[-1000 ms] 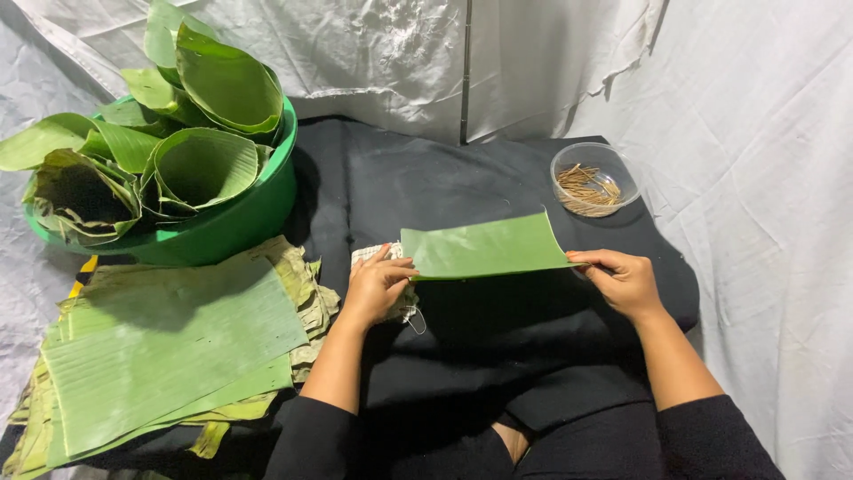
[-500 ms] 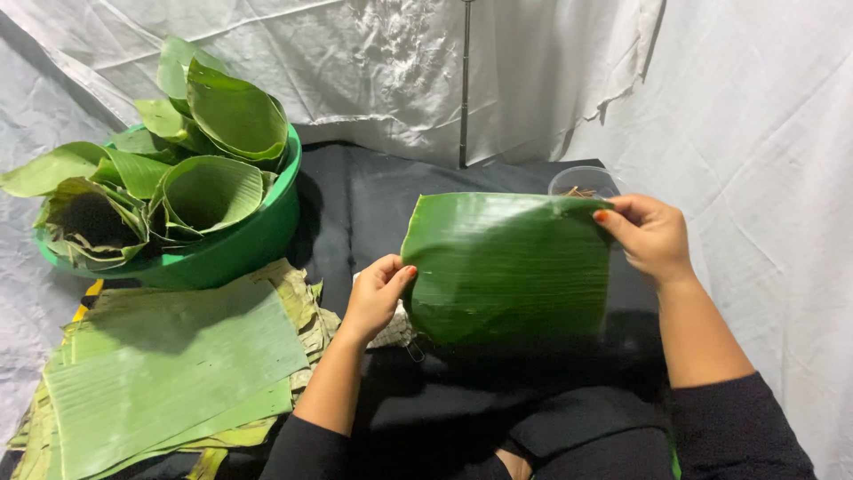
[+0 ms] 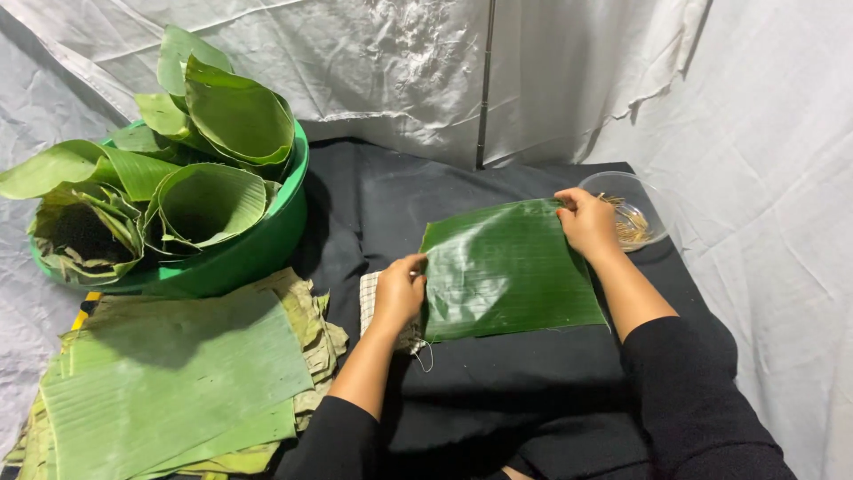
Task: Wiping banana leaves with a cloth and folding them into cones for food packaging
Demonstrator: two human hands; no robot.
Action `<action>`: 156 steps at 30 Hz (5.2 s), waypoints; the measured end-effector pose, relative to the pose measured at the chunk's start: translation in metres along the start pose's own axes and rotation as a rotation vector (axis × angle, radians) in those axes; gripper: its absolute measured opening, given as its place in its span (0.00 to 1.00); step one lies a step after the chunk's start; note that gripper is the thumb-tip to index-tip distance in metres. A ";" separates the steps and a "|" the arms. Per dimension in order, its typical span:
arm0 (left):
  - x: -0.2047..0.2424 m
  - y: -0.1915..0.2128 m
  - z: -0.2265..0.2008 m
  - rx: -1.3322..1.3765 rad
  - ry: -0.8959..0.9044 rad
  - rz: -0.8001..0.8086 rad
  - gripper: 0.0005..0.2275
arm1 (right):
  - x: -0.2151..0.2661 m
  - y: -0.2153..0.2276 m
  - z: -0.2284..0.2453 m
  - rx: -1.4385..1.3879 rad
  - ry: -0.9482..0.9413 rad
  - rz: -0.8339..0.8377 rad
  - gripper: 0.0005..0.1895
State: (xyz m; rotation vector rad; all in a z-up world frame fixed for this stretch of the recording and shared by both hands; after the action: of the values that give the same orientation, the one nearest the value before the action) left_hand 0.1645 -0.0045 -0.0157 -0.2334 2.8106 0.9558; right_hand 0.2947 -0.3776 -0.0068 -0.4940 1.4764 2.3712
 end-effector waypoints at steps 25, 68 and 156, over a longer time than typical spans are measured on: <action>0.012 -0.028 -0.008 -0.315 -0.072 0.163 0.20 | 0.111 0.028 0.027 0.235 0.388 0.255 0.20; 0.066 -0.142 -0.128 -0.374 -0.184 0.464 0.34 | 0.146 0.015 -0.010 0.260 0.168 0.467 0.27; -0.011 -0.150 -0.084 -0.542 0.061 0.401 0.27 | 0.145 0.025 0.000 0.162 0.122 0.494 0.25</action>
State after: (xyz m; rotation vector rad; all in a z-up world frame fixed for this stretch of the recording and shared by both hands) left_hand 0.1967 -0.1724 -0.0366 0.2579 2.6342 1.8175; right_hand 0.1546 -0.3774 -0.0508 -0.2584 2.0212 2.5786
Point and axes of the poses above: each hand's wrist, its own x-axis away from the middle knuckle, its own y-axis out of the back of the hand, z = x × y, the point moved 9 cm from there along -x, towards the middle knuckle, and after that the axes turned 7 degrees about x, right-handed, at the moved point
